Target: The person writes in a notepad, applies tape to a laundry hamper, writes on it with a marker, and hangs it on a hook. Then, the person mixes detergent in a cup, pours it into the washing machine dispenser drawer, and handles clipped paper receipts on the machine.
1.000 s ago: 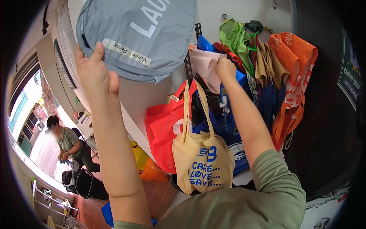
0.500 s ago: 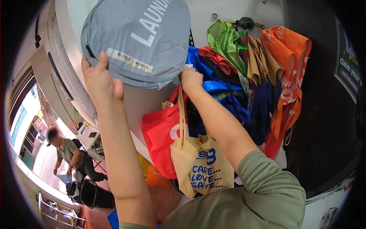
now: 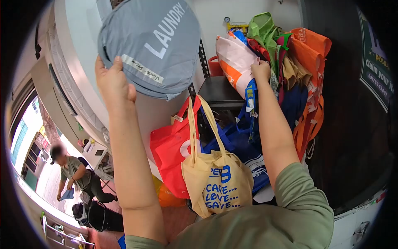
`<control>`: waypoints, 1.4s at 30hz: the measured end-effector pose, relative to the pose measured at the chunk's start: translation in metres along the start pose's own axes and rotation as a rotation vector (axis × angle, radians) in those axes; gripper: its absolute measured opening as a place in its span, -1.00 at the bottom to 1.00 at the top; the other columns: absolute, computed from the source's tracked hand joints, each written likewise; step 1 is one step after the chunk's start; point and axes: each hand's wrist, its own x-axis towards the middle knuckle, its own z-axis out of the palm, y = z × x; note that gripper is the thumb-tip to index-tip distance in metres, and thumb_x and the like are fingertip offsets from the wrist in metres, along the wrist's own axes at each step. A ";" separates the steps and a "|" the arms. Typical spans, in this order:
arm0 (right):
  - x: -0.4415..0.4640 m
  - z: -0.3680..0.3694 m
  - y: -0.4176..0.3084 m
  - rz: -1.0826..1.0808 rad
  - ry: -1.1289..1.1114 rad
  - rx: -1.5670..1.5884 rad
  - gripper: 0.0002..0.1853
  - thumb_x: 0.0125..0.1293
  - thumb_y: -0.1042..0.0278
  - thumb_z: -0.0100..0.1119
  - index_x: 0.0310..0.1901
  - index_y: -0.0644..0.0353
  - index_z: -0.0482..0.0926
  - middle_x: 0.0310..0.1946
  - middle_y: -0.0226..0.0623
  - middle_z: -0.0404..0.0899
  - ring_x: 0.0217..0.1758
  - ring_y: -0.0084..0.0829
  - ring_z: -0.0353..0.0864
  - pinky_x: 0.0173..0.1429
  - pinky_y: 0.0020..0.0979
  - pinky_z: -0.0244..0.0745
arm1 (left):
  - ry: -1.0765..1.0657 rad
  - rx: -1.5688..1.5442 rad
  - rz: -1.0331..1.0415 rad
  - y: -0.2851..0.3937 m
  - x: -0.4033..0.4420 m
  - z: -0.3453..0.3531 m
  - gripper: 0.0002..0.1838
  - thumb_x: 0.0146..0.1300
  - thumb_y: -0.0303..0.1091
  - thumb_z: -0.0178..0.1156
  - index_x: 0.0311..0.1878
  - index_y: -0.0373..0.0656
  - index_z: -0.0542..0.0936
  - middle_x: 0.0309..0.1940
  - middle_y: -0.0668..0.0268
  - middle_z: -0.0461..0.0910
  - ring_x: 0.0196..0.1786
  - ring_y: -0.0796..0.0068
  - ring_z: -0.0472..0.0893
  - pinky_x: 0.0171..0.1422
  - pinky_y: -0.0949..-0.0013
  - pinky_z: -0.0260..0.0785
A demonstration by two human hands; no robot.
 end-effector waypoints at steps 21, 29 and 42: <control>-0.017 0.013 0.004 0.052 -0.036 0.000 -0.66 -0.01 0.18 0.26 -0.19 0.14 0.71 -0.26 0.04 0.69 -0.12 0.07 0.68 0.03 -0.06 0.55 | -0.548 0.129 -0.005 -0.081 -0.188 -0.023 -0.51 0.39 -0.50 0.10 0.35 -0.41 0.34 0.31 0.01 0.44 0.40 0.22 0.38 0.48 0.29 0.11; -0.039 0.019 -0.058 -0.300 -0.334 -0.038 -0.52 0.15 -0.01 0.30 -0.03 0.20 0.57 -0.11 0.08 0.65 -0.02 0.07 0.65 0.07 -0.06 0.53 | -0.406 0.670 -0.039 -0.148 0.012 0.033 -0.39 0.34 -0.36 0.14 0.41 -0.34 0.27 0.19 -0.13 0.52 0.24 -0.07 0.53 0.28 0.12 0.35; -0.401 -0.324 0.120 -0.577 -0.634 -0.197 -0.70 0.07 0.49 0.30 -0.10 0.20 0.62 -0.41 -0.23 0.54 -0.38 -0.15 0.56 -0.31 -0.19 0.47 | -0.146 0.240 0.079 -0.118 -0.154 -0.125 -0.55 0.51 -0.35 -0.03 0.36 -0.33 0.22 0.18 0.03 0.40 0.06 0.22 0.57 0.15 0.25 0.48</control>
